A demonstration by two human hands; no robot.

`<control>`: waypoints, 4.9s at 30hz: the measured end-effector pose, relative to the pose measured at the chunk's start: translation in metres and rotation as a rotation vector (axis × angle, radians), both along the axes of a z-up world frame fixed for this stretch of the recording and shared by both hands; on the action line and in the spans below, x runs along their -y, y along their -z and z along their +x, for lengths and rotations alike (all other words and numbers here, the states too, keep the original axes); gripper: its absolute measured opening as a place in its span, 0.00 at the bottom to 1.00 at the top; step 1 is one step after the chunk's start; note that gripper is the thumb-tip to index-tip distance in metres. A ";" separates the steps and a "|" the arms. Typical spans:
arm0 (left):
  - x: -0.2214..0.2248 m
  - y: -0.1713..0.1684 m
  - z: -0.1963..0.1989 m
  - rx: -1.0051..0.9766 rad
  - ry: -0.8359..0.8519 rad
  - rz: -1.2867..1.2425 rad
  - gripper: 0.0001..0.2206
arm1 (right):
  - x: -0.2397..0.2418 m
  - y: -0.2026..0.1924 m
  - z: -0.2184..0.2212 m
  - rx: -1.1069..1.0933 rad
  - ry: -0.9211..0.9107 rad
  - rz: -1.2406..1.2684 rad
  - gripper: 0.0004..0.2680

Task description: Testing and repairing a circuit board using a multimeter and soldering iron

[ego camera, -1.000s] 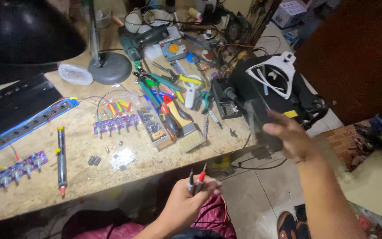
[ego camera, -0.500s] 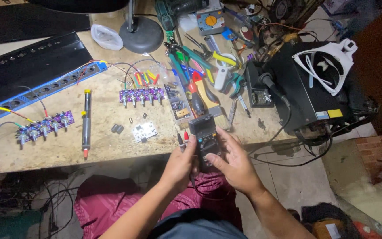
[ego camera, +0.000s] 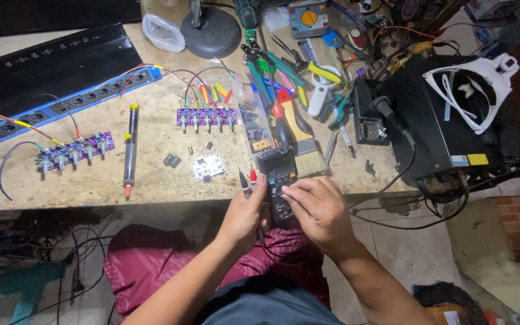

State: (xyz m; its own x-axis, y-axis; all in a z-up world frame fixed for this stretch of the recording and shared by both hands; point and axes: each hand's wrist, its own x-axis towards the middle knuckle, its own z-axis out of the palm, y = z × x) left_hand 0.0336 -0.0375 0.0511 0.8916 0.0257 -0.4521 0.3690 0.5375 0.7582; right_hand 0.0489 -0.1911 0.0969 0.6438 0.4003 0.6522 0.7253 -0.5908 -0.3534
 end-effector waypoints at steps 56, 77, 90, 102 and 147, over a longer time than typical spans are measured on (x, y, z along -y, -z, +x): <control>-0.058 0.062 0.050 0.045 0.265 0.761 0.36 | 0.191 -0.144 -0.014 -0.786 1.212 -0.080 0.27; -0.042 0.069 0.080 0.047 0.121 0.590 0.23 | 0.262 -0.133 -0.013 -0.384 1.223 0.262 0.22; -0.017 0.060 0.078 0.017 -0.155 0.297 0.20 | 0.300 -0.123 0.038 -0.580 1.257 0.306 0.20; -0.015 0.063 0.078 0.048 -0.181 0.324 0.21 | 0.335 -0.130 0.067 -0.743 1.091 0.075 0.24; -0.014 0.073 0.076 0.062 -0.191 0.235 0.19 | 0.309 -0.123 -0.046 -0.631 1.062 0.159 0.14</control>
State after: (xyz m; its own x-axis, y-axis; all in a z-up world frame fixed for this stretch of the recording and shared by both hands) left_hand 0.1098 -0.0232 -0.0222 0.8864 0.2926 -0.3586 0.2273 0.3996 0.8880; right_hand 0.0030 -0.5006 0.2201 0.8185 -0.5647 0.1054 -0.4070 -0.6994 -0.5875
